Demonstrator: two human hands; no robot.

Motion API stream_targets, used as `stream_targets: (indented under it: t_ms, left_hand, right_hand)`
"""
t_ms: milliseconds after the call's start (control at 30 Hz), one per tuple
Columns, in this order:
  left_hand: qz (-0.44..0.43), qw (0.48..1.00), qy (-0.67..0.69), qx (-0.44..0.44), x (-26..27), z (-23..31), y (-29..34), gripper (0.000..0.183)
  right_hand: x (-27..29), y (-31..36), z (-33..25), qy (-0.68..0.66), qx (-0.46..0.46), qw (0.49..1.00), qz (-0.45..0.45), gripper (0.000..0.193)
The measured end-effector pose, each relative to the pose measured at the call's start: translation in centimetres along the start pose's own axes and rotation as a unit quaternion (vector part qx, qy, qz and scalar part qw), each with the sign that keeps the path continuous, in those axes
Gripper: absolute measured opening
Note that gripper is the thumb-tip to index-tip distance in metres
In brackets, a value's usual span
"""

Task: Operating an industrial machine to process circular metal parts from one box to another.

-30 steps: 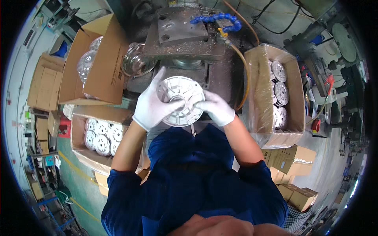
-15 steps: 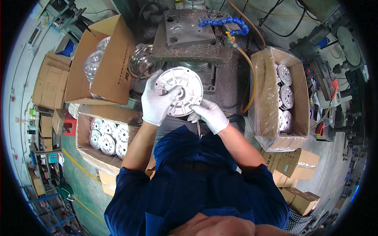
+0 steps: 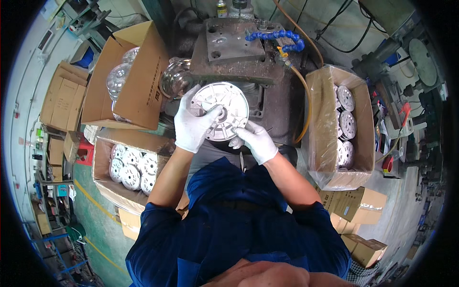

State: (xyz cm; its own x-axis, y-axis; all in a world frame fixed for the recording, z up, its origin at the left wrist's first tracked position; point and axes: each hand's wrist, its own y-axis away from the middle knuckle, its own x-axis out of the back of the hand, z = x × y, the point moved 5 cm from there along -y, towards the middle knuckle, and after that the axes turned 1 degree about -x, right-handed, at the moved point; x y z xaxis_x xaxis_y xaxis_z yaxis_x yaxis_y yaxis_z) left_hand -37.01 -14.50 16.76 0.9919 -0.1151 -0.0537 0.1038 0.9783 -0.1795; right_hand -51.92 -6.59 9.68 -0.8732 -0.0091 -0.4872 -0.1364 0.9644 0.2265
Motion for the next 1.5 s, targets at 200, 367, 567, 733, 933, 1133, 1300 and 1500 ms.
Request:
stream_targets:
  t_ms: [200,367,567,733,933,1133,1300,1500]
  left_hand:
    - [0.019,0.999,-0.027,-0.022,0.1,0.2,0.0,0.084]
    - [0.062,0.997,-0.034,-0.026,0.6,-0.8,-0.3,0.083]
    - [0.068,0.994,-0.079,-0.04,1.0,-0.6,-1.8,0.071]
    - [0.063,0.994,-0.062,-0.058,1.9,1.0,-4.3,0.059]
    - [0.039,0.992,-0.116,-0.039,1.0,1.5,-12.0,0.058]
    - [0.032,0.979,-0.199,-0.002,-1.0,-1.0,-20.1,0.065]
    - [0.02,0.965,-0.26,0.003,-2.8,-1.8,-21.4,0.069]
    - [-0.04,0.941,-0.334,0.029,-3.8,-2.2,-22.8,0.085]
  right_hand:
    - [-0.1,-0.1,0.6,-0.024,0.035,0.999,0.018,0.028]
    - [-0.7,-0.6,0.5,-0.047,0.039,0.998,0.031,0.027]
    - [-1.0,-1.3,0.1,-0.03,0.045,0.998,0.021,0.03]
    - [-0.1,0.0,1.5,0.069,-0.028,0.997,0.007,0.038]
    - [5.6,4.2,10.0,0.062,-0.164,0.984,0.026,0.035]
    - [9.1,7.2,14.0,0.065,-0.204,0.971,0.108,0.032]
    - [11.3,8.3,14.8,0.052,-0.21,0.964,0.152,0.03]
    - [12.2,7.7,15.1,0.043,-0.215,0.962,0.16,0.028]
